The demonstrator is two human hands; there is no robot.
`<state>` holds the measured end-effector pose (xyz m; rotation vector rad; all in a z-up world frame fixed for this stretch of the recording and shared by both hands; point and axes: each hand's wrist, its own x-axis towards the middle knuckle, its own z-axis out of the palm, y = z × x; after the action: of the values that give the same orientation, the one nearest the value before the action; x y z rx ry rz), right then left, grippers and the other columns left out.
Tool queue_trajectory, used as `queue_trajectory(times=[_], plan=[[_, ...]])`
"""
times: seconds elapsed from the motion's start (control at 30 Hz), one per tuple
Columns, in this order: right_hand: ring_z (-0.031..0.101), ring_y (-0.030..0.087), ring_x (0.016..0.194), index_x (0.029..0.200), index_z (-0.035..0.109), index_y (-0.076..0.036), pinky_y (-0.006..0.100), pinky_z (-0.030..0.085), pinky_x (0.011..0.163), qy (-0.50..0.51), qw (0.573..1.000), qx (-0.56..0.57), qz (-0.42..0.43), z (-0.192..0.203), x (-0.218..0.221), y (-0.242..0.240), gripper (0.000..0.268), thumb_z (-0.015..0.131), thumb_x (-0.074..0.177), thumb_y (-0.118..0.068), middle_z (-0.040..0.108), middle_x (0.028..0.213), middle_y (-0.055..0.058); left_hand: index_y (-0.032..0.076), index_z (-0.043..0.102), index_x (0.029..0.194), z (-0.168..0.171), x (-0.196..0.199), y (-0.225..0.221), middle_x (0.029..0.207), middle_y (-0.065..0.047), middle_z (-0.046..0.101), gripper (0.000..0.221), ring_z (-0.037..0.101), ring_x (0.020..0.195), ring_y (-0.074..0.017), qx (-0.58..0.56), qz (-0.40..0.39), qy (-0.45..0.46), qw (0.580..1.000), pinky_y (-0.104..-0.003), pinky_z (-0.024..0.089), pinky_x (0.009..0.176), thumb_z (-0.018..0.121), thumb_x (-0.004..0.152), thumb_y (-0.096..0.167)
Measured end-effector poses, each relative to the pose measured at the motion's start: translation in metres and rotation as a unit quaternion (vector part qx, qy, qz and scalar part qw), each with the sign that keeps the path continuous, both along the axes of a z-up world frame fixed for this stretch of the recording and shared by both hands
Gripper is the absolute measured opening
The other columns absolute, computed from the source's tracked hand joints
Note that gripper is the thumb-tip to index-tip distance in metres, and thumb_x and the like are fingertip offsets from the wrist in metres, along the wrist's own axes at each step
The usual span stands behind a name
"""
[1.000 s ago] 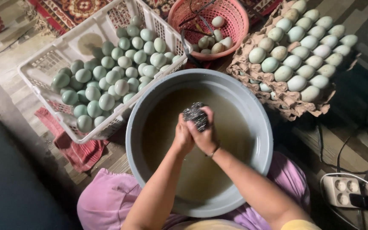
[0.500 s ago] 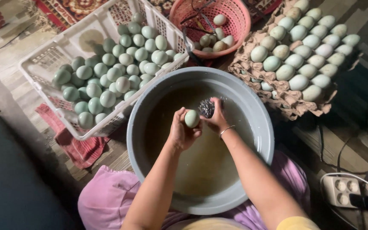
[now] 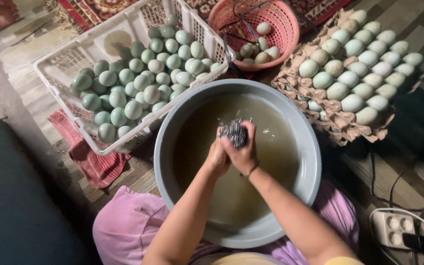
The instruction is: Cleaning eggs by hand using a steel wool pad and a basin of water, transferring them from a crate to a basket.
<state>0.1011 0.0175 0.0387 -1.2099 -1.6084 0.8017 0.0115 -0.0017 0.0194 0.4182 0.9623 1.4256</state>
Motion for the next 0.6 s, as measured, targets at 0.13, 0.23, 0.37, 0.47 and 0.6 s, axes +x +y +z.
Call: queue_trajectory(times=[0.13,0.23,0.37,0.47,0.6], plan=[[0.063,0.024,0.089,0.122,0.052,-0.012,0.038,0.053,0.077,0.139,0.986,-0.080,-0.036,-0.018,-0.002,0.027,0.048,0.078,0.085,-0.028,0.065,0.101,0.012,0.005,0.055,0.114,0.000,0.003,0.007,0.088,-0.018,0.051,0.059,0.055,0.060,-0.0289,-0.146,-0.013,-0.052,0.988,-0.035,0.053,0.048,0.055,0.099,0.062],[0.066,0.030,0.088,0.121,0.050,-0.010,0.042,0.054,0.076,0.064,0.996,-0.047,-0.042,-0.004,0.006,0.011,0.040,0.072,0.092,-0.028,0.065,0.100,0.017,0.004,0.059,0.116,-0.008,0.010,0.009,0.090,-0.017,0.056,0.056,0.058,0.063,-0.0284,-0.167,0.024,-0.120,0.978,-0.039,0.053,0.046,0.055,0.101,0.057],[0.067,0.038,0.090,0.128,0.045,-0.007,0.048,0.055,0.075,0.009,1.000,-0.013,-0.017,-0.010,0.004,0.021,0.052,0.075,0.088,-0.024,0.064,0.100,0.023,0.002,0.058,0.112,-0.011,0.008,0.006,0.088,-0.018,0.053,0.061,0.053,0.062,-0.0269,-0.141,0.015,-0.070,0.987,-0.039,0.053,0.047,0.051,0.101,0.062],[0.067,0.035,0.093,0.128,0.048,-0.006,0.046,0.054,0.080,0.044,0.998,-0.045,-0.031,-0.035,0.008,0.036,0.049,0.073,0.090,-0.024,0.065,0.103,0.021,0.007,0.057,0.111,-0.020,0.014,0.007,0.083,-0.018,0.052,0.055,0.050,0.057,-0.0264,-0.141,0.022,-0.082,0.986,-0.037,0.049,0.046,0.054,0.100,0.060],[0.067,0.040,0.102,0.130,0.046,-0.005,0.045,0.056,0.087,-0.068,0.995,0.071,-0.028,0.014,-0.004,-0.011,0.053,0.074,0.089,-0.025,0.062,0.113,0.020,0.004,0.063,0.108,0.007,0.003,0.008,0.090,-0.020,0.057,0.054,0.054,0.064,-0.0259,-0.158,0.034,-0.066,0.985,-0.041,0.048,0.047,0.046,0.104,0.055]])
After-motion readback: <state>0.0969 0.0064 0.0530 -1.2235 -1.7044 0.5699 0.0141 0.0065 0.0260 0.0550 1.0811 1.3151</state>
